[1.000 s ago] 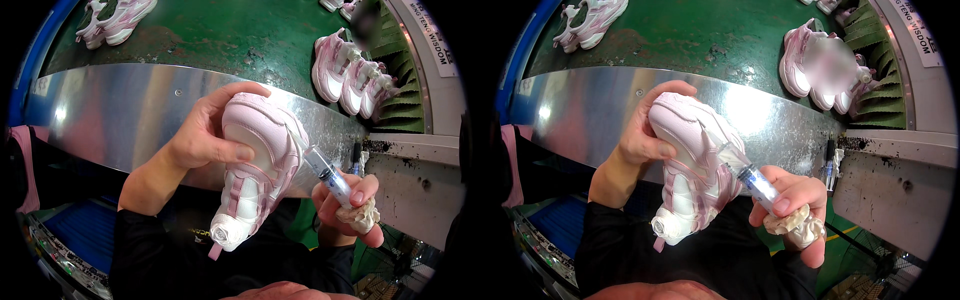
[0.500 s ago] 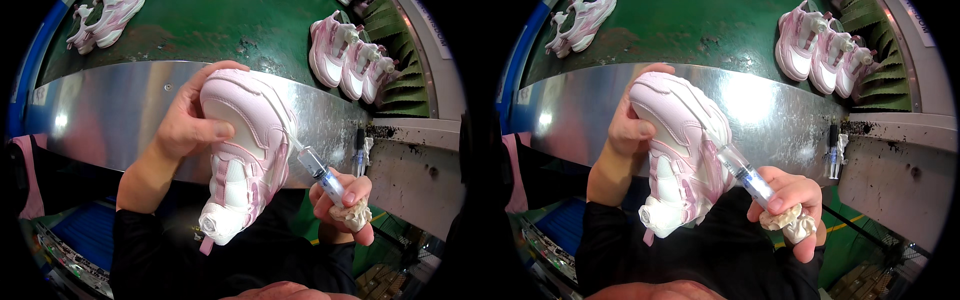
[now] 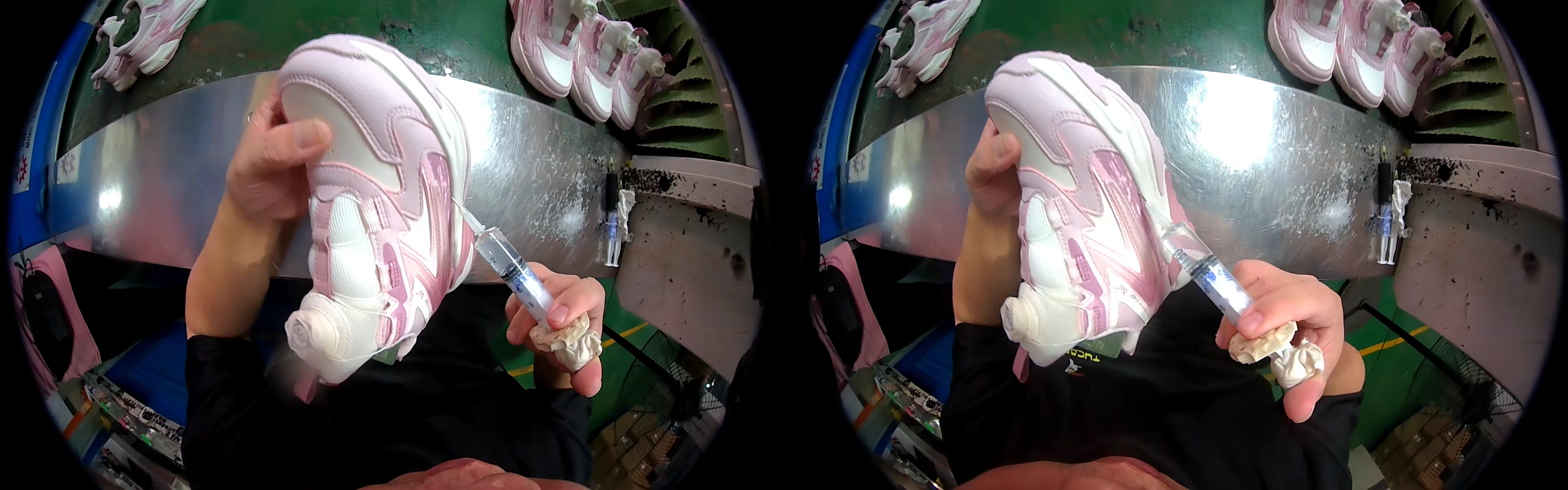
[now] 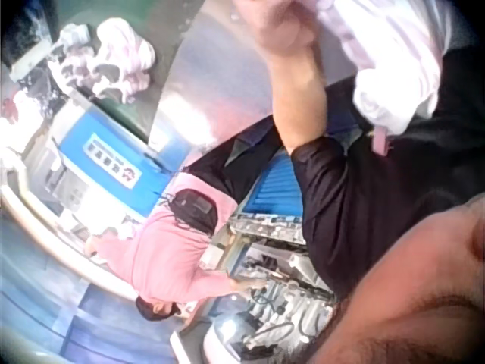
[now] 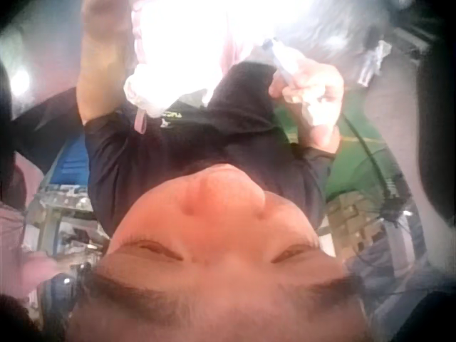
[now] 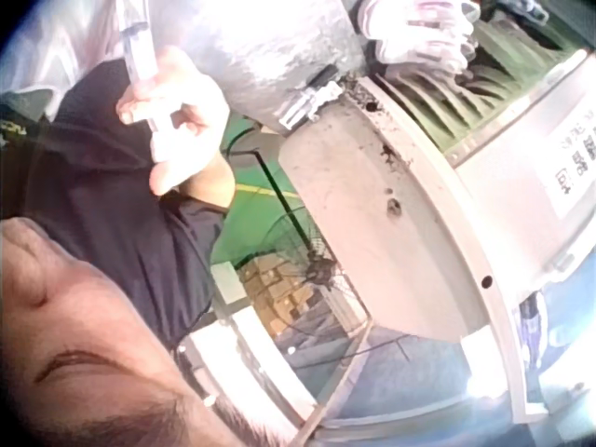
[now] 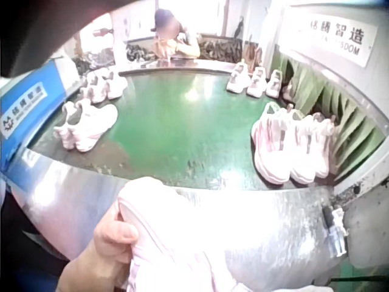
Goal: The person injects a clear liquid into the sole of pink and white sneakers using a syringe. They repeatedly pick up shoes, insert the needle into the sole, and dispense the liquid before placing the shoes back on the table.
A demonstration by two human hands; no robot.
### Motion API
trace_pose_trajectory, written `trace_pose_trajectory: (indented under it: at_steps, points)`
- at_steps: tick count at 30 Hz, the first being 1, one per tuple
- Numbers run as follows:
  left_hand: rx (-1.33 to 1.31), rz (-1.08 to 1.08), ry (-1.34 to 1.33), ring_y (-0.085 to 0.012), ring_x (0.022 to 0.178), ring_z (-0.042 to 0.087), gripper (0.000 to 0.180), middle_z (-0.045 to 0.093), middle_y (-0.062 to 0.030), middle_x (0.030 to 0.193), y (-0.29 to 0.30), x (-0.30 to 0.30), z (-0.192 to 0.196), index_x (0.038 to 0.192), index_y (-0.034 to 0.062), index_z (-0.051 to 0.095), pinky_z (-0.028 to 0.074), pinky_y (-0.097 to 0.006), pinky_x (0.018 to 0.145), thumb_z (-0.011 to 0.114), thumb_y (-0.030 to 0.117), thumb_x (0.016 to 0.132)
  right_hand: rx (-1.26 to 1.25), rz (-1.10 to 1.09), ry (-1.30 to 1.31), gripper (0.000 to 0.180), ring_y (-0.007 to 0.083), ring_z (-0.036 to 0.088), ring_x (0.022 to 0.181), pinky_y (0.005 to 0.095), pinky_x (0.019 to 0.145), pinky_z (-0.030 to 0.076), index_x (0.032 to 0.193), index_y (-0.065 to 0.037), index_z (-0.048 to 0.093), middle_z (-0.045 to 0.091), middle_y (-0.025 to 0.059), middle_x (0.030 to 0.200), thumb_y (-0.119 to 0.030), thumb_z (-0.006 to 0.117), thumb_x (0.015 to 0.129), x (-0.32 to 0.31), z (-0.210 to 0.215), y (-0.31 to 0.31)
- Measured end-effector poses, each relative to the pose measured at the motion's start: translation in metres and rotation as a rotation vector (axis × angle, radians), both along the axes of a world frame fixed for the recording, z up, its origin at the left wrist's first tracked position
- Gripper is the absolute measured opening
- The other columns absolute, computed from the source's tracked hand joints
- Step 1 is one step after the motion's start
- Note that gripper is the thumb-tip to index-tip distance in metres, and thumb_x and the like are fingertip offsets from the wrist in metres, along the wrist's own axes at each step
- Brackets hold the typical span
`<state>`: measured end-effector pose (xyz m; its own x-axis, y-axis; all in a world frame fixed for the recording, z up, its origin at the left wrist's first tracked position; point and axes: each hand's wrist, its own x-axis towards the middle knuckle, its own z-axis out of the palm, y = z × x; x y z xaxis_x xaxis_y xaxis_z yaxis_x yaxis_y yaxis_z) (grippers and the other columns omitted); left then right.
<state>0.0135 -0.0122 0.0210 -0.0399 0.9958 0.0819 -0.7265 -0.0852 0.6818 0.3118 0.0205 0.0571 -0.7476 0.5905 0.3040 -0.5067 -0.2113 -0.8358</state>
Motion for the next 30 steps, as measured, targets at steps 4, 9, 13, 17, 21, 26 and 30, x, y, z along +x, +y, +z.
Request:
trace_pose_trajectory:
  at_steps: [4,9,13,17,21,26,30]
  points:
    - [0.012,0.020,-0.084,-0.0225,0.094,0.064,0.045,0.061,-0.0149,0.109,0.000,0.001,-0.002,0.120,-0.0020,0.049,0.052,-0.034,0.084,0.061,0.010,0.077,0.029,0.056,-0.045,0.073,0.0189,0.056,0.067,0.0283,0.060,0.036,0.107,0.003,0.060,0.065,0.0111,0.079,-0.053,0.079,0.064,0.009,-0.006,0.001]
    - [0.124,-0.141,-0.182,-0.0232,0.095,0.064,0.043,0.061,-0.0154,0.108,0.007,-0.006,-0.006,0.120,-0.0028,0.049,0.052,-0.035,0.084,0.058,0.013,0.081,0.044,0.060,-0.079,0.071,0.0172,0.055,0.065,0.0280,0.059,0.034,0.107,0.000,0.061,0.066,0.0120,0.080,-0.055,0.078,0.065,0.021,-0.012,-0.007]
    - [0.086,-0.100,-0.215,-0.0225,0.090,0.062,0.030,0.062,-0.0140,0.101,0.009,0.002,-0.003,0.108,-0.0024,0.051,0.051,-0.035,0.083,0.054,0.014,0.084,0.021,0.051,-0.099,0.070,0.0167,0.052,0.063,0.0279,0.057,0.033,0.106,0.000,0.061,0.067,0.0128,0.082,-0.056,0.077,0.065,0.027,-0.017,-0.013]
    - [-0.013,-0.081,-0.248,-0.0261,0.090,0.064,0.028,0.063,-0.0163,0.101,0.010,-0.004,-0.011,0.105,-0.0036,0.056,0.052,-0.041,0.084,0.055,0.013,0.083,0.002,0.033,-0.086,0.070,0.0164,0.049,0.061,0.0278,0.056,0.033,0.104,0.000,0.062,0.067,0.0123,0.081,-0.055,0.078,0.064,0.031,-0.022,-0.017]
    - [-0.136,-0.058,-0.298,-0.0288,0.092,0.066,0.034,0.065,-0.0187,0.103,0.010,-0.012,-0.023,0.108,-0.0055,0.058,0.053,-0.044,0.085,0.059,0.014,0.081,-0.010,0.030,-0.093,0.069,0.0161,0.047,0.060,0.0273,0.055,0.032,0.101,0.000,0.064,0.067,0.0109,0.081,-0.055,0.079,0.062,0.030,-0.021,-0.018]
    - [-0.120,-0.063,-0.305,-0.0281,0.091,0.066,0.034,0.065,-0.0185,0.102,0.015,-0.014,-0.029,0.107,-0.0053,0.059,0.054,-0.044,0.084,0.060,0.016,0.081,0.002,0.031,-0.085,0.068,0.0157,0.046,0.058,0.0270,0.054,0.031,0.099,0.000,0.065,0.067,0.0098,0.081,-0.055,0.080,0.062,0.031,-0.023,-0.019]
    - [-0.137,-0.051,-0.291,-0.0280,0.091,0.066,0.034,0.065,-0.0184,0.102,0.016,-0.014,-0.027,0.106,-0.0049,0.058,0.054,-0.044,0.084,0.060,0.017,0.081,0.003,0.037,-0.067,0.068,0.0154,0.045,0.057,0.0272,0.054,0.031,0.098,0.001,0.065,0.067,0.0094,0.079,-0.055,0.080,0.062,0.033,-0.025,-0.019]
